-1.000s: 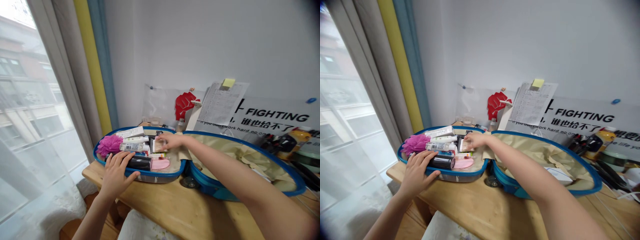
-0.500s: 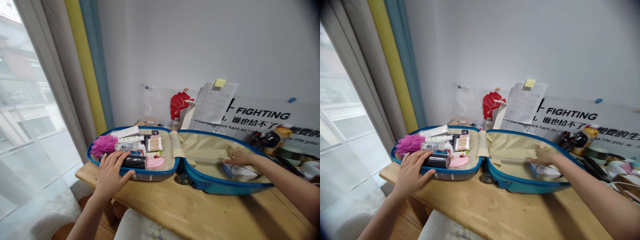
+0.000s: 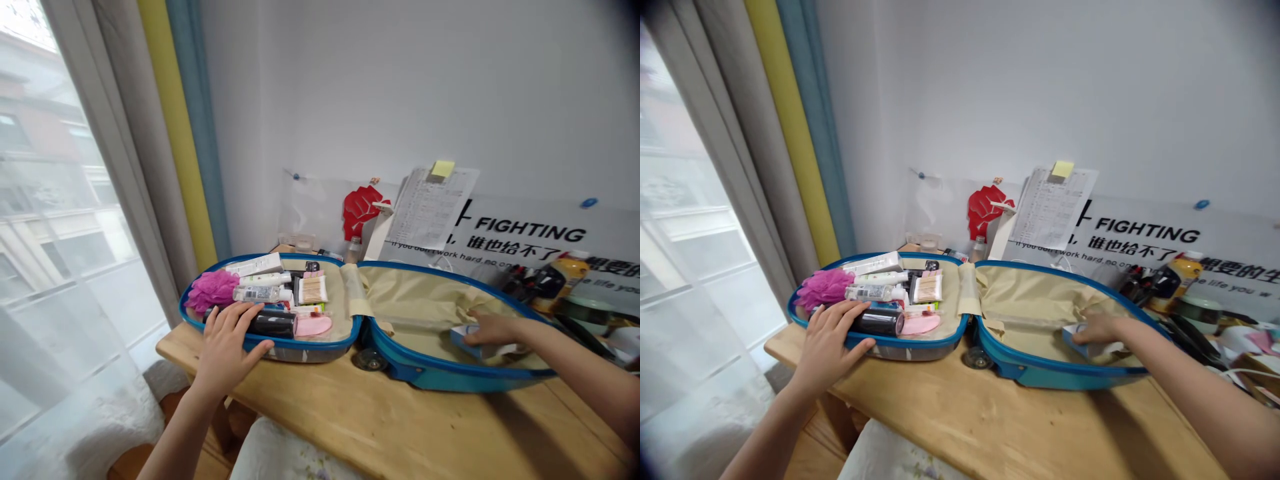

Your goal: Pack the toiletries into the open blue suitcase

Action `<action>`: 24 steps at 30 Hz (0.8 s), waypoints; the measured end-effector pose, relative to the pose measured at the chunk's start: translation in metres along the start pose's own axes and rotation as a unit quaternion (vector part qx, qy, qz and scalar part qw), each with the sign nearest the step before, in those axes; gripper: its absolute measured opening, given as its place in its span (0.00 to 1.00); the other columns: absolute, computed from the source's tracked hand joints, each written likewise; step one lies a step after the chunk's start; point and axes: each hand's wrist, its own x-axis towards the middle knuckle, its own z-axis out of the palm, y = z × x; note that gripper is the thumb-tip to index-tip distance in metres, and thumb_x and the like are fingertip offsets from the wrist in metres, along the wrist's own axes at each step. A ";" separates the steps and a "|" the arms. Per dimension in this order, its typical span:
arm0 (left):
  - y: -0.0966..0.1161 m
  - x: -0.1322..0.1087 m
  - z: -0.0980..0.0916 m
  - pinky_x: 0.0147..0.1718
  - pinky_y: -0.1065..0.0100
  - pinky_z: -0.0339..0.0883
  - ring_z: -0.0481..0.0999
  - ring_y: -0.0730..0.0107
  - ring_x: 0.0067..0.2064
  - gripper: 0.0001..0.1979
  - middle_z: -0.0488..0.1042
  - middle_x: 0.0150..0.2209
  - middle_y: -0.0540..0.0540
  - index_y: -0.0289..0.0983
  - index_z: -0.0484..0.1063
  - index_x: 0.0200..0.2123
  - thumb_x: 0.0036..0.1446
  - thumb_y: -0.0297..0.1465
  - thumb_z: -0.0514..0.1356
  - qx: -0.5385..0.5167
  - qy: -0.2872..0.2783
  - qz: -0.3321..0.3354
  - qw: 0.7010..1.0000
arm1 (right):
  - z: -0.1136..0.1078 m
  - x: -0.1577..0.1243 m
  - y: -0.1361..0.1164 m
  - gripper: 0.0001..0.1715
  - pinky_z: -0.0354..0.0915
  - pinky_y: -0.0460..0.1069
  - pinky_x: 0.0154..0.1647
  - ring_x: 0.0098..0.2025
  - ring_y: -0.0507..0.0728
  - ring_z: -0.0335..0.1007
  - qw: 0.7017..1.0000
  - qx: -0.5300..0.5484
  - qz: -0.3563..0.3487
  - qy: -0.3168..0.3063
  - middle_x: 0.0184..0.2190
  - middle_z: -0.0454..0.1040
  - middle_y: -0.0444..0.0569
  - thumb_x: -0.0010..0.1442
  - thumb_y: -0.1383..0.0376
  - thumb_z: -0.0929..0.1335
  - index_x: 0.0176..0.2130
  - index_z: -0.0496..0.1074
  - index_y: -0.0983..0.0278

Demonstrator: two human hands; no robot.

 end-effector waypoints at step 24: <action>0.003 0.000 0.000 0.60 0.46 0.47 0.66 0.53 0.56 0.26 0.71 0.53 0.41 0.42 0.66 0.56 0.56 0.45 0.58 -0.020 -0.004 -0.013 1.000 | -0.058 0.017 -0.295 0.46 0.59 0.56 0.55 0.56 0.66 0.60 0.879 0.012 -0.462 -0.113 0.54 0.65 0.58 0.39 0.53 0.74 0.55 0.61 0.64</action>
